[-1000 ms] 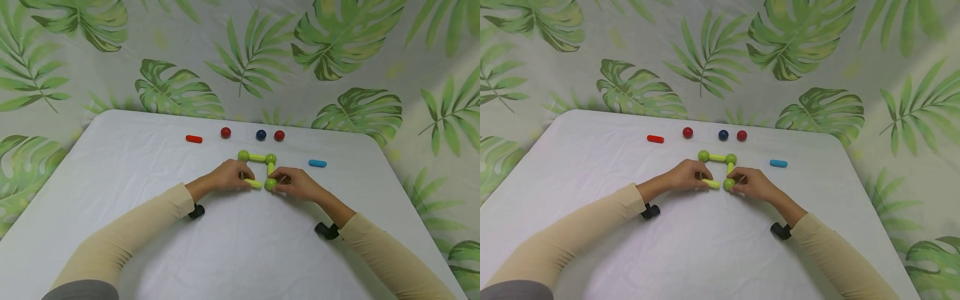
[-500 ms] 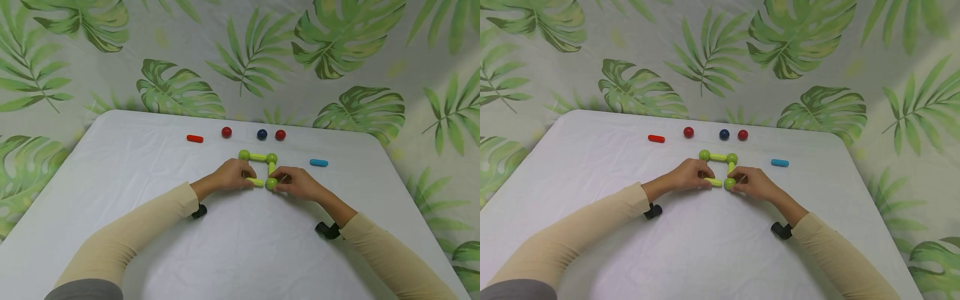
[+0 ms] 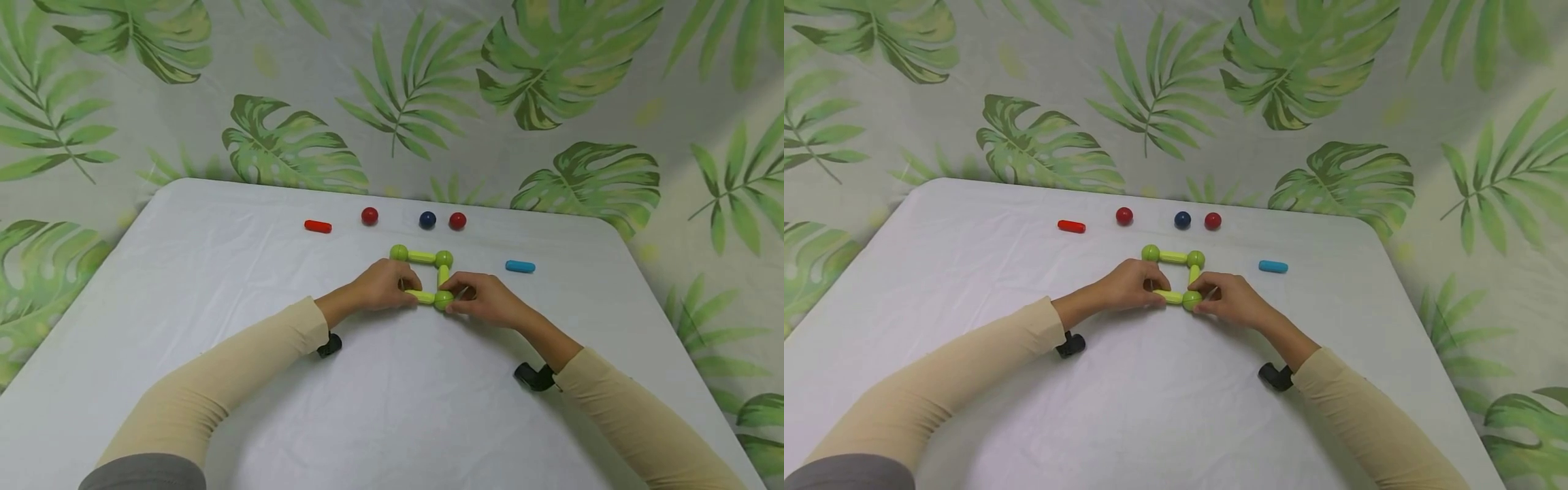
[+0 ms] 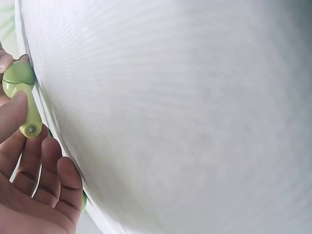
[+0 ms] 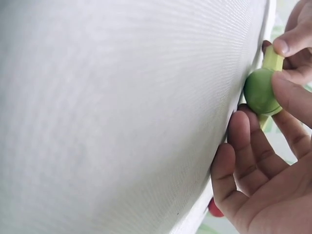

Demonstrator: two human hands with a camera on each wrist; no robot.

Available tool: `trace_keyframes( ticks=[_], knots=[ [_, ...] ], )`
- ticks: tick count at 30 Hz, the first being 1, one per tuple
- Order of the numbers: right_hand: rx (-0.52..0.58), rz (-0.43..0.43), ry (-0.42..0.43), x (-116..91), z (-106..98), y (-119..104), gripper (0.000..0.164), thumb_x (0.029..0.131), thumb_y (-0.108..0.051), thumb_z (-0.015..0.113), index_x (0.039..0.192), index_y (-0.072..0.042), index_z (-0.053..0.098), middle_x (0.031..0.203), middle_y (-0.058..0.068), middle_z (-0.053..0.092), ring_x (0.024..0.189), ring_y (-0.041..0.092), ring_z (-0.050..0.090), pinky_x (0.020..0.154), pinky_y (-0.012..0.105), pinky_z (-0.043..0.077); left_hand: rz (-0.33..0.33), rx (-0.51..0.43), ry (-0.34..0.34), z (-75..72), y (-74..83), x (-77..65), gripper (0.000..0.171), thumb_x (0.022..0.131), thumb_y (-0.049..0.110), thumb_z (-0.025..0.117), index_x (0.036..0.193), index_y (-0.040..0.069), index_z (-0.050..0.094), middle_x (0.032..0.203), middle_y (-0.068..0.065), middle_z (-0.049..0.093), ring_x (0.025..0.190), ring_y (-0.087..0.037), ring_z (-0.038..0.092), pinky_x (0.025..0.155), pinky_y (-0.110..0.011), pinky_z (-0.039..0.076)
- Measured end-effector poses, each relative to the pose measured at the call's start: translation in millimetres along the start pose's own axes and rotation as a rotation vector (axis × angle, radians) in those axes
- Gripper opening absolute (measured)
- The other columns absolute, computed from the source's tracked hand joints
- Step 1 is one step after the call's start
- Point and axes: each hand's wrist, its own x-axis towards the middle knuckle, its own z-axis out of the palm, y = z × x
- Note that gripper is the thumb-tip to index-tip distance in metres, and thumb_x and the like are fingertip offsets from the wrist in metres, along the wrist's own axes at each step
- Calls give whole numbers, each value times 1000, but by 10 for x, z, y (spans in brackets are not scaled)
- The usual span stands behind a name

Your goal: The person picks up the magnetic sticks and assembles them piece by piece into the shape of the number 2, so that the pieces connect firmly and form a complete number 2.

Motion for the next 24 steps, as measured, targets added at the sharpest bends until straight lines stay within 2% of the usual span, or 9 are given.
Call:
trace_keyframes(
  ticks=[15,24],
  knots=[
    [-9,-9,3,19,-23,5,28,87,-15,75,114,-13,69,107,9,72,89,18,67,77,26,54,-16,-5,-31,-45,8,16,19,85,19,78,102,14,77,100,0,72,89,-12,61,81,-23,50],
    [0,13,-7,48,-34,-11,27,87,-15,75,114,-15,68,109,6,72,90,17,66,78,25,54,-46,-27,-51,-162,-94,-11,26,86,23,77,109,12,74,102,0,73,93,-13,62,84,-25,51]
  ],
)
